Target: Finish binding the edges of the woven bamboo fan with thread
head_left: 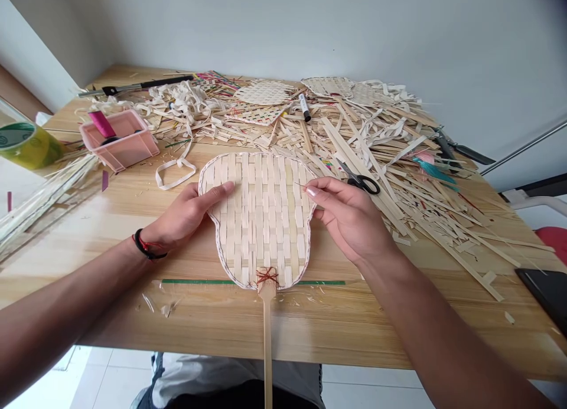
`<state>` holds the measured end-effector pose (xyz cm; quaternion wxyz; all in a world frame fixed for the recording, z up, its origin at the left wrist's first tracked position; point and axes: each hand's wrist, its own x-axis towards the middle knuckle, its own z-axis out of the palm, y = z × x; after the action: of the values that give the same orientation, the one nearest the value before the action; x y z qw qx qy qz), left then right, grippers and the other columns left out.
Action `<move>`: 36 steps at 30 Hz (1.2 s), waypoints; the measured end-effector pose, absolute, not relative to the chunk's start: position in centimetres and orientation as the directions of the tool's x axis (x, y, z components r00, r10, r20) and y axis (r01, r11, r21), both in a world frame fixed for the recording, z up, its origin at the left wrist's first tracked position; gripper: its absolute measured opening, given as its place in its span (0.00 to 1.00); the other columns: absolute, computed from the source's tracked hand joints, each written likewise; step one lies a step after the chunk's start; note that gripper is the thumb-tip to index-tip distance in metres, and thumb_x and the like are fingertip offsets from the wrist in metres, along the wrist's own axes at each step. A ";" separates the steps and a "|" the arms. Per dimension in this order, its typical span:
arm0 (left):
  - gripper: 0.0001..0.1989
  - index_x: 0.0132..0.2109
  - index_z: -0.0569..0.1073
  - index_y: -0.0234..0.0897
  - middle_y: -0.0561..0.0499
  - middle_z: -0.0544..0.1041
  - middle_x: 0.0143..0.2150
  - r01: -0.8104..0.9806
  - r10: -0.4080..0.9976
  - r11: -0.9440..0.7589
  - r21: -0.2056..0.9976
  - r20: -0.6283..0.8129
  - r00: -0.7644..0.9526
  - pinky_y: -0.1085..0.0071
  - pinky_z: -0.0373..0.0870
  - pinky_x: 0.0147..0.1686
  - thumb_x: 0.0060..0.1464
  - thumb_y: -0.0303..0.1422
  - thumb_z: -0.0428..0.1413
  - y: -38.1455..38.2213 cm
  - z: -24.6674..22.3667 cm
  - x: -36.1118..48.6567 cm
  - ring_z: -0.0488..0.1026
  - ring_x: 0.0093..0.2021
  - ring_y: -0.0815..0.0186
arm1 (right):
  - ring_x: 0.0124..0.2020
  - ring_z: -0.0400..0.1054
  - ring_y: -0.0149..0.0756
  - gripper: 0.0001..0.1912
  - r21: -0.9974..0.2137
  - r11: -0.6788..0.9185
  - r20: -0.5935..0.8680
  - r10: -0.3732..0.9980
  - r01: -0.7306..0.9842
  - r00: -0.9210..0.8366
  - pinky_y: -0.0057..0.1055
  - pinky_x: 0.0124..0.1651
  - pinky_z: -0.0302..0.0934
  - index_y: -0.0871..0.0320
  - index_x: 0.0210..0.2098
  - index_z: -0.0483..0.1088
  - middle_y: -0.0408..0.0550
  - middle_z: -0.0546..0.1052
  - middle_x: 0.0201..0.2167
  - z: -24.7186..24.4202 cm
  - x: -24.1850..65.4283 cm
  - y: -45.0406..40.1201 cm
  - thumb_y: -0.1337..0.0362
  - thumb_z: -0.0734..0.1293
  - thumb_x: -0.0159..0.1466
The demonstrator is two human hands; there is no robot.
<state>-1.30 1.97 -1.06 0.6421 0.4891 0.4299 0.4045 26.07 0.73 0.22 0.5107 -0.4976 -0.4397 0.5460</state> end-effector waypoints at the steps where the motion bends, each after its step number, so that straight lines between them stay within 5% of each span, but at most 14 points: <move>1: 0.18 0.48 0.84 0.35 0.44 0.85 0.48 -0.101 0.941 0.190 0.977 -0.152 0.302 0.62 0.79 0.49 0.63 0.45 0.66 1.9 -1.1 -1.3 0.81 0.49 0.54 | 0.34 0.65 0.32 0.11 -0.990 -0.090 -0.092 0.996 -0.109 0.018 0.26 0.31 0.63 0.54 0.31 0.81 0.44 0.74 0.32 0.2 26.1 0.7 0.59 0.82 0.51; 6: 0.18 0.50 0.83 0.36 0.46 0.84 0.49 -0.075 0.951 0.156 0.985 -0.129 0.281 0.64 0.79 0.50 0.64 0.47 0.65 1.7 -1.2 -1.1 0.81 0.50 0.54 | 0.34 0.65 0.33 0.11 -0.991 -0.099 -0.102 0.994 -0.086 0.028 0.26 0.31 0.64 0.54 0.32 0.80 0.45 0.74 0.32 0.3 26.0 0.6 0.59 0.81 0.52; 16: 0.19 0.29 0.78 0.34 0.51 0.76 0.27 -0.026 0.898 0.205 0.978 -0.177 0.402 0.72 0.69 0.28 0.58 0.44 0.68 2.0 -0.7 -1.5 0.69 0.26 0.70 | 0.34 0.67 0.32 0.09 -0.989 -0.077 -0.093 0.987 -0.128 0.130 0.26 0.28 0.61 0.54 0.32 0.79 0.45 0.75 0.35 0.0 26.3 1.0 0.61 0.79 0.53; 27: 0.19 0.33 0.75 0.35 0.53 0.73 0.28 -0.139 0.956 0.168 0.976 -0.127 0.264 0.72 0.65 0.26 0.59 0.46 0.67 1.9 -0.9 -1.2 0.67 0.25 0.70 | 0.35 0.71 0.36 0.16 -0.983 -0.134 -0.157 0.967 -0.125 0.198 0.28 0.27 0.70 0.55 0.29 0.81 0.47 0.80 0.36 0.5 26.4 1.1 0.57 0.84 0.43; 36: 0.17 0.34 0.75 0.34 0.52 0.75 0.29 -0.100 0.913 0.247 0.964 -0.197 0.358 0.73 0.67 0.28 0.57 0.43 0.68 1.8 -0.5 -1.7 0.71 0.27 0.70 | 0.33 0.70 0.35 0.20 -0.958 -0.141 -0.196 0.958 -0.248 0.211 0.26 0.25 0.68 0.57 0.29 0.82 0.48 0.80 0.34 0.7 26.5 1.7 0.56 0.86 0.40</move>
<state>-1.72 1.82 -0.47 0.6678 0.4826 0.4212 0.3791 26.50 1.69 0.69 0.5650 -0.5350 -0.3318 0.5334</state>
